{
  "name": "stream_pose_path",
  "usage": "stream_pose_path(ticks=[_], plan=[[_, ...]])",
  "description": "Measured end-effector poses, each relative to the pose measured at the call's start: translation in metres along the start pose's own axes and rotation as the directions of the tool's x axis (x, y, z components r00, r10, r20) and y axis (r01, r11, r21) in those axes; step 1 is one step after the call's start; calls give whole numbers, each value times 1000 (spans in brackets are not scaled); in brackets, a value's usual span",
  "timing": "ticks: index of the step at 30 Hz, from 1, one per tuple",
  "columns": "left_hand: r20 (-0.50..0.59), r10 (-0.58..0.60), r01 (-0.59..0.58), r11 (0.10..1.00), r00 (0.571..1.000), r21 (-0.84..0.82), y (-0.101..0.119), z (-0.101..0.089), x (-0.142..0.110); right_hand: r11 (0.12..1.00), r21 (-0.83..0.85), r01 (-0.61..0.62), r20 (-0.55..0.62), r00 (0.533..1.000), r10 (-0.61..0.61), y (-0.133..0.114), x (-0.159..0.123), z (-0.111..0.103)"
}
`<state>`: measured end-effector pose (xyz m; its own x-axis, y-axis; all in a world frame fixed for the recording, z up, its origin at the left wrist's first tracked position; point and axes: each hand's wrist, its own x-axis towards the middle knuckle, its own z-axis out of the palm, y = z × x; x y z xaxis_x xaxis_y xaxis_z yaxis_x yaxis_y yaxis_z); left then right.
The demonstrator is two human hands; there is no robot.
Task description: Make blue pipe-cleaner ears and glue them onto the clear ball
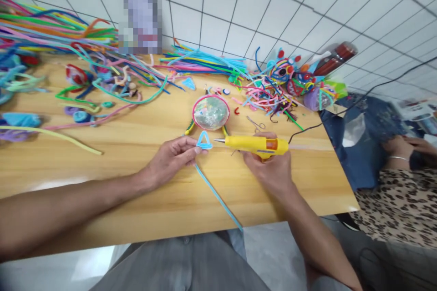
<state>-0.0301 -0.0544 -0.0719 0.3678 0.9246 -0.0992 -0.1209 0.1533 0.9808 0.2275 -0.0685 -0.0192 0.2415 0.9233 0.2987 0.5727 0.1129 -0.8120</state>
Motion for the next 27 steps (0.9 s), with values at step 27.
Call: stream_pose_path(ticks=[27], plan=[[3,52,-52,999,999,13,-3,0,1,813,-389,432,251,899,-358,27,-2,13]])
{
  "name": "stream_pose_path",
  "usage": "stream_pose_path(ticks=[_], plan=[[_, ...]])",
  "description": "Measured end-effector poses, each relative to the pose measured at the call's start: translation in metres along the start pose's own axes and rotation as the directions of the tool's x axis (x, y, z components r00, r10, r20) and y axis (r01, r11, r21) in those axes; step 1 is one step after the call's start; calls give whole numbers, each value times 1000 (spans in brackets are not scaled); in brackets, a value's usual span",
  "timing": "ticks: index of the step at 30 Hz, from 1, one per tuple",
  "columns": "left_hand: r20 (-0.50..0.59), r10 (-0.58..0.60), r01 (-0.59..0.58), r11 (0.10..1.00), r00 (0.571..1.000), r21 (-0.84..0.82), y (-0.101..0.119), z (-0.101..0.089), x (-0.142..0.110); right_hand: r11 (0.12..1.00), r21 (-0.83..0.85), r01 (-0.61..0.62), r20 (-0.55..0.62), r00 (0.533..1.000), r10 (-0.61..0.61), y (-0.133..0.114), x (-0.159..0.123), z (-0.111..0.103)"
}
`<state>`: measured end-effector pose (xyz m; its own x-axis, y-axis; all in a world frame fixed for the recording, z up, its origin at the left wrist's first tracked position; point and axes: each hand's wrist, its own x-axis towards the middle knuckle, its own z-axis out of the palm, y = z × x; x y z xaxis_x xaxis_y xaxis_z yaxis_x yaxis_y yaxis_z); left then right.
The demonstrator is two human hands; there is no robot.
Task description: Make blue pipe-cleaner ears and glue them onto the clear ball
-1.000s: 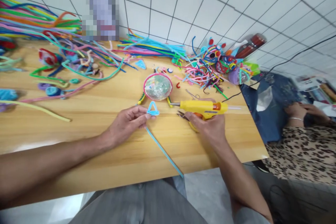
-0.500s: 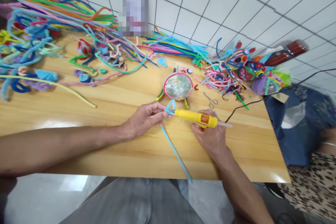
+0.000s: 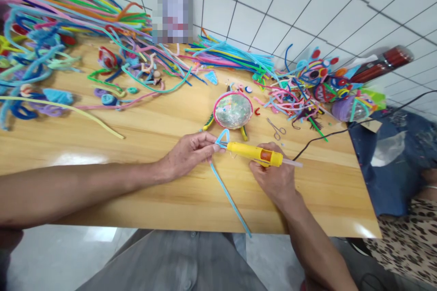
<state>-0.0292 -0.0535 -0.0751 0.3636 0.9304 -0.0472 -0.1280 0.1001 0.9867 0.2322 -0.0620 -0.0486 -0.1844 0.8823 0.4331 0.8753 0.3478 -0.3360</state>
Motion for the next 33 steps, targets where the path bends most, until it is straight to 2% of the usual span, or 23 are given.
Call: stream_pose_path(ticks=[6,11,19,33], plan=[[-6,5,-5,1000,1000,-14,1,0,-1,1000,11,12,14,1000,-12,-1,0,-2],[-4,2,-2,1000,1000,-9,-1,0,0,997,6,71,-19,997,-71,0,0,-2],[-6,-20,20,999,1000,-40,0,2,1,1000,14,7,13,1000,-7,1,-5,0],[-6,-30,30,998,1000,-49,-1,2,2,999,35,0,26,1000,-1,-1,-10,-4]])
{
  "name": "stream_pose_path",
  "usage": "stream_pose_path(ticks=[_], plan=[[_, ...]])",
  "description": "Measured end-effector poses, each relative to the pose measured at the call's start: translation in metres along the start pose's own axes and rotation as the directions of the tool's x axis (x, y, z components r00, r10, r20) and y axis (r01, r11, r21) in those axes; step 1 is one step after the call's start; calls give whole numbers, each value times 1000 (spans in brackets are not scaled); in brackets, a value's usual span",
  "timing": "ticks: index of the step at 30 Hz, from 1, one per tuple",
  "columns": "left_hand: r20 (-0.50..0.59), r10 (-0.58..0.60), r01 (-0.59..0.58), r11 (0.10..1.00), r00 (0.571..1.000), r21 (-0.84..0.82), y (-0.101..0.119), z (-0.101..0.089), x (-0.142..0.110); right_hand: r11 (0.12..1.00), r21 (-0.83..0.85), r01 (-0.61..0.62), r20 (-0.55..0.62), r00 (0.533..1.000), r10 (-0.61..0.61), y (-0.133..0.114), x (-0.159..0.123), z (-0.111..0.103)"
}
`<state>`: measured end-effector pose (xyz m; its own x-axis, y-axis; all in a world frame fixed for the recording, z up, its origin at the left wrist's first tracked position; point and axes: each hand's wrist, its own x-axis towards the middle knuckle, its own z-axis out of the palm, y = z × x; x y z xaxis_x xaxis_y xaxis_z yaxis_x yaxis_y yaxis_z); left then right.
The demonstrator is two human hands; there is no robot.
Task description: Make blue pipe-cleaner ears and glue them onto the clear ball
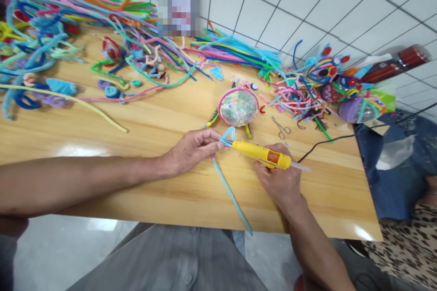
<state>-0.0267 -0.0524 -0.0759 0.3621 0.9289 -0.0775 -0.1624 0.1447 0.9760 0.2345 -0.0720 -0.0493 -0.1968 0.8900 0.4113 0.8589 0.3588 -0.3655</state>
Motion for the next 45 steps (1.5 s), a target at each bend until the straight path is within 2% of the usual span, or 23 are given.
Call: stream_pose_path(ticks=[5,21,26,30,32,34,37,40,44,45], plan=[[1,12,-12,1000,1000,20,-1,-1,0,994,-22,105,-9,994,-105,0,4,-1],[14,30,-31,999,999,43,-1,-2,0,995,-44,90,-12,996,-91,1,7,1],[15,12,-13,999,1000,45,0,-1,-1,999,33,40,-16,999,-39,3,5,1],[9,16,-16,999,1000,42,-1,-1,0,969,214,-119,5,993,120,0,2,3],[11,25,-25,999,1000,43,-1,-1,0,907,332,-259,34,964,262,-4,2,1],[9,20,-21,999,1000,48,0,-2,-1,823,418,-385,56,915,400,-7,4,-8],[-5,-3,3,998,1000,67,2,-2,-3,750,458,-477,9,846,533,7,9,-29],[8,-11,11,997,1000,78,3,-2,-5,755,403,-518,-107,792,600,48,13,-56],[-1,-4,4,992,1000,129,4,-2,-5,706,189,-682,-249,663,706,119,13,-82],[0,-5,5,990,1000,142,4,-2,-6,659,49,-751,-264,626,734,134,12,-84]])
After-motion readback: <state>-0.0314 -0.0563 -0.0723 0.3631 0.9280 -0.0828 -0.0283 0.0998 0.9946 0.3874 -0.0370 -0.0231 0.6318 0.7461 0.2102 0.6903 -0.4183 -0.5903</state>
